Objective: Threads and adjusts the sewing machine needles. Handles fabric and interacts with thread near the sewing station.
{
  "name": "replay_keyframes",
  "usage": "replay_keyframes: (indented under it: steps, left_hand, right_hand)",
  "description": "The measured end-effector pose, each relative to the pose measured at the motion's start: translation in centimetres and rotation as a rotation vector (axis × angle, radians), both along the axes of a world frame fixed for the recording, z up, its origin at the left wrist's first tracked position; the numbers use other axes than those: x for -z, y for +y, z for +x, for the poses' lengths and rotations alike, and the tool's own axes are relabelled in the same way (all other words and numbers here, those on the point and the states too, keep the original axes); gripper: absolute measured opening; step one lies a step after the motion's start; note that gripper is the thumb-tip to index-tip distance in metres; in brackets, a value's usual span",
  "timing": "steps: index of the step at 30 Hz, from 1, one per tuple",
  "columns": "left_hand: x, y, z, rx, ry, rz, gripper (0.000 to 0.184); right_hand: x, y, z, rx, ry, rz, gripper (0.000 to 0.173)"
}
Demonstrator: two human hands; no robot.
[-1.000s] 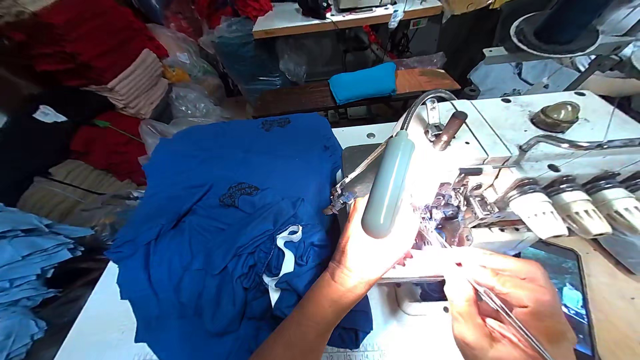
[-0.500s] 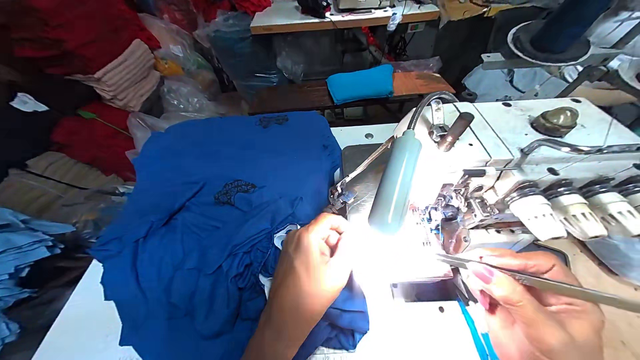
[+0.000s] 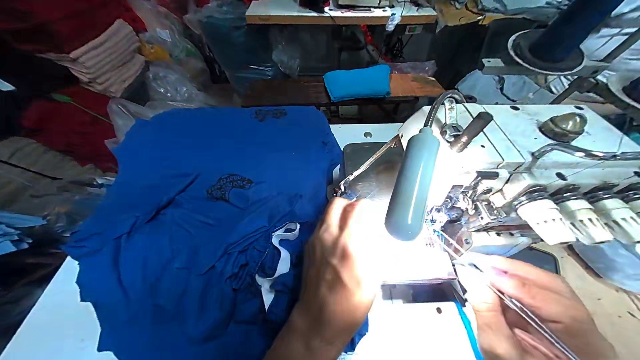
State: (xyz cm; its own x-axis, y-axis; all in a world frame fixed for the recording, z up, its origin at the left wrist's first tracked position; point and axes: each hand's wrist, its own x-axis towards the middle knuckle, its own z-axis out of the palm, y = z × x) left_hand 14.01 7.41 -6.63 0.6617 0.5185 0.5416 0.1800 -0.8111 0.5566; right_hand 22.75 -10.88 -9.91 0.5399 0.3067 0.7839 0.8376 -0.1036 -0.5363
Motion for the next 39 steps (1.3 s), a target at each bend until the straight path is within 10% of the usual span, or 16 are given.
replay_keyframes:
  steps: [10,19,30,39]
  left_hand:
    - [1.1,-0.7,2.7,0.013,0.165,0.04,0.007]
    - [1.2,-0.2,2.5,0.052,0.265,0.086,0.011]
    - [1.3,-0.1,2.0,0.021,0.175,0.058,0.008]
    - [1.5,-0.2,1.7,-0.028,0.139,0.023,0.009]
  right_hand:
    - [0.5,2.0,0.2,0.161,0.002,0.032,0.003]
    - [-1.6,0.2,0.9,-0.179,0.959,0.473,0.015]
    - [-1.9,-2.1,0.1,-0.302,0.476,0.169,0.019]
    - [0.0,-0.8,0.3,0.0,0.13,0.021,0.009]
